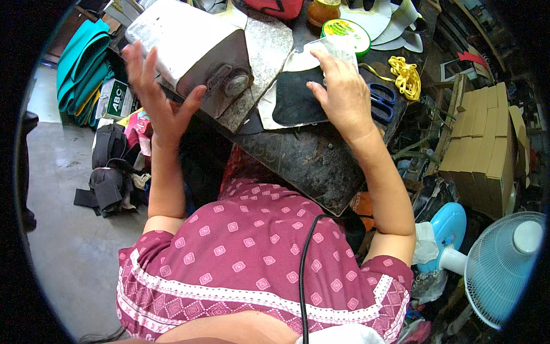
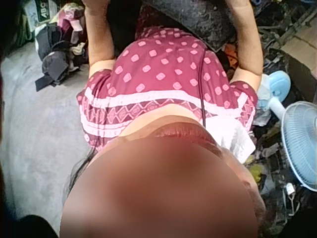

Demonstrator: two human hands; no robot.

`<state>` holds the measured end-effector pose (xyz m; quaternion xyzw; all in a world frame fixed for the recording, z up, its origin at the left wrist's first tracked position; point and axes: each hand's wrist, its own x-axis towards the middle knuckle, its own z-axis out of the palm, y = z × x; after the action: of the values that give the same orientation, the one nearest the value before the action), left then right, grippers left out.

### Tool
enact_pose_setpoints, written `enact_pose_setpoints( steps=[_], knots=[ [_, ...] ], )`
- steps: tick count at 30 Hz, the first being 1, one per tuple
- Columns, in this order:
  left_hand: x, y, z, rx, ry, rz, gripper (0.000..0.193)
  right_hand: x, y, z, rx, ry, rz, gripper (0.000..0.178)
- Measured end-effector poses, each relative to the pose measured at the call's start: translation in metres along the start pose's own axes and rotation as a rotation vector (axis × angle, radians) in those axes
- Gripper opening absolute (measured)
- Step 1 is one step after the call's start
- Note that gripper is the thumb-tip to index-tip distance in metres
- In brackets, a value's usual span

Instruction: The person handles white slip-on sandals and a cardboard box, then uses a small tool to work on the sole of a sandal. They also handle a pink fabric piece and a small jar, placing items on a cluttered workbench.

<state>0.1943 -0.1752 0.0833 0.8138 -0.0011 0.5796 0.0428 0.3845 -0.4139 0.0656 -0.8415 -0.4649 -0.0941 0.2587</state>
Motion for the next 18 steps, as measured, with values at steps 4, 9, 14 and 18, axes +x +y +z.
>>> enact_pose_setpoints(
  steps=[4, 9, 14, 18],
  knots=[
    [-0.018, 0.041, -0.007, 0.002, 0.071, 0.129, 0.046, -0.008, -0.009, -0.002, 0.600, -0.112, 0.242, 0.051],
    [-0.040, 0.081, 0.017, -0.332, -0.337, 0.146, 0.024, -0.003, 0.024, -0.052, 0.952, 0.283, 0.119, 0.047],
    [-0.042, 0.091, 0.033, -0.366, -0.528, 0.010, 0.036, 0.010, 0.119, -0.065, 0.945, 0.620, 0.296, 0.040],
    [-0.045, 0.093, 0.052, -0.343, -0.685, -0.040, 0.042, -0.007, 0.164, -0.043, 0.147, 0.334, 0.466, 0.045]
  ],
)
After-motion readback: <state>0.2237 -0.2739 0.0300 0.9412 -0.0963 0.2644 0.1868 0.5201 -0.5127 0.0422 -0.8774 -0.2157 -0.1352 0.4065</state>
